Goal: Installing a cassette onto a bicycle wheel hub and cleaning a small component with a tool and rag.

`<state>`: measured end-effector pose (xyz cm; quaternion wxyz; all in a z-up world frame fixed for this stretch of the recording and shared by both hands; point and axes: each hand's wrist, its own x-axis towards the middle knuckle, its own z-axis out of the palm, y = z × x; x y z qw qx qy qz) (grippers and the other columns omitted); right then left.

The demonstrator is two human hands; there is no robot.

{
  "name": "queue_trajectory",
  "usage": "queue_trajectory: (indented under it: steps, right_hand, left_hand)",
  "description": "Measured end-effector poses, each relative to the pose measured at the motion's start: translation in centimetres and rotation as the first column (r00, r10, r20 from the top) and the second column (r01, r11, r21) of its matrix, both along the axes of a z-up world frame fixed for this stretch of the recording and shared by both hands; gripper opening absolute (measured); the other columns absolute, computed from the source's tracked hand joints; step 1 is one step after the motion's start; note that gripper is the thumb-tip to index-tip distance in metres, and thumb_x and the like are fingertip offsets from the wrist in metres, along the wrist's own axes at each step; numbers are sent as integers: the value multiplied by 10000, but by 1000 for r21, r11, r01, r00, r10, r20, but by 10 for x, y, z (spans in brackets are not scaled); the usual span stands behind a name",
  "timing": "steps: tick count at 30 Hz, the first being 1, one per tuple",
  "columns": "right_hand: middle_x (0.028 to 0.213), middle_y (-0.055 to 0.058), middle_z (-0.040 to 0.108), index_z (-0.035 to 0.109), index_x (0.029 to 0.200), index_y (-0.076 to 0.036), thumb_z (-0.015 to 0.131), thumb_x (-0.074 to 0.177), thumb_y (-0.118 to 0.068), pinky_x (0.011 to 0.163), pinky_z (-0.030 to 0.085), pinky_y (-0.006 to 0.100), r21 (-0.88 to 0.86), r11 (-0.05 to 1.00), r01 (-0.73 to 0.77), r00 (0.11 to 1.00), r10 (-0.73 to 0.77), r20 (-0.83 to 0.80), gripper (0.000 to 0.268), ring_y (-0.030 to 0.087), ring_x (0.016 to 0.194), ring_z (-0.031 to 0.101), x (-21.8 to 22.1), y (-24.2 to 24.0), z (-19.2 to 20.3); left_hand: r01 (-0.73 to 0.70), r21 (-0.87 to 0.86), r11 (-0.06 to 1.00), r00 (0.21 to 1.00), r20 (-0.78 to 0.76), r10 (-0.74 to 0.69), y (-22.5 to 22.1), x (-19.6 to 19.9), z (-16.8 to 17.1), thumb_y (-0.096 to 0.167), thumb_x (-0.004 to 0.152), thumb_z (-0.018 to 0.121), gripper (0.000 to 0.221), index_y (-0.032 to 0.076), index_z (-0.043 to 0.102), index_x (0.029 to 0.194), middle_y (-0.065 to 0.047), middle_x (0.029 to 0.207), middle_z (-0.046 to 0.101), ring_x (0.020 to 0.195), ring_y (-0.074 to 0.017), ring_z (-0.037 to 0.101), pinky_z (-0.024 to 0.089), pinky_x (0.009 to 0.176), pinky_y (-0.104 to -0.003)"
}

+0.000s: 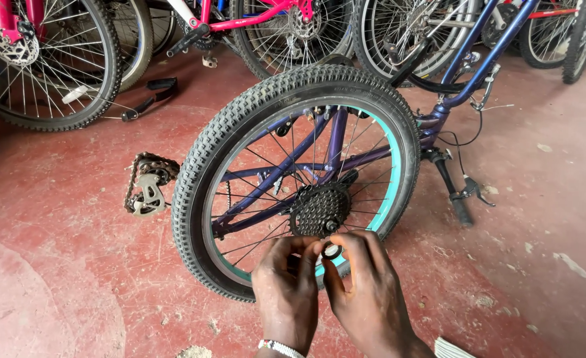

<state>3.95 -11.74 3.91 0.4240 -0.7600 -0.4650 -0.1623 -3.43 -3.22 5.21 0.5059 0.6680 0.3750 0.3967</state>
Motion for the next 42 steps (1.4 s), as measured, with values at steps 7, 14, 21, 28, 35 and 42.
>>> queue_trajectory:
  steps: [7,14,21,28,35,42]
  right_hand:
    - [902,102,656,621,1150,-30,815,753,-75,493,555,311,-15,990,141,986,-142,-89,444,178,693,655,25,0,-14]
    - [925,114,721,660,1090,-9,835,755,-108,654,604,381,17,979,202,979,-202,-22,391,226,774,705,27,15,-17]
    - [822,91,696,685,1089,10,827,776,-85,567,601,333,8,967,254,967,-254,9,356,190,695,686,34,30,-19]
    - [898,152,713,683,1045,25,843,770,-92,529,627,326,-1,972,236,971,-236,-18,339,226,716,713,33,35,-24]
    - [899,161,733,681,1010,24,848,760,-90,518,626,343,12,972,234,972,-233,-16,321,244,664,727,31,36,-18]
    - [881,143,716,671,1022,40,849,750,-70,593,600,376,59,971,233,972,-232,-17,343,244,683,697,27,37,-17]
  left_hand:
    - [-57,-161,985,993,-114,39,10,-7,0,300,990,629,202,111,686,950,-11,691,697,536,-122,613,522,511,-267]
    - [-136,273,952,862,-441,249,14,-15,-43,474,988,511,392,154,726,921,-76,1102,635,1077,-268,559,422,953,-473]
    - [-34,656,754,909,-294,296,22,-16,-45,185,773,701,315,117,672,1079,-119,1458,506,1261,-324,479,336,1017,-518]
    - [-6,772,635,890,-285,355,37,-13,-43,183,772,675,485,78,606,1240,-165,1515,492,1458,-342,389,244,1185,-540]
    - [55,820,570,858,-331,394,51,-8,-34,155,792,621,553,-12,551,1315,-192,1482,520,1483,-356,377,185,1252,-548]
    - [48,753,656,868,-356,346,50,-3,-40,149,816,629,460,15,591,1254,-190,1536,460,1528,-376,304,286,1179,-554]
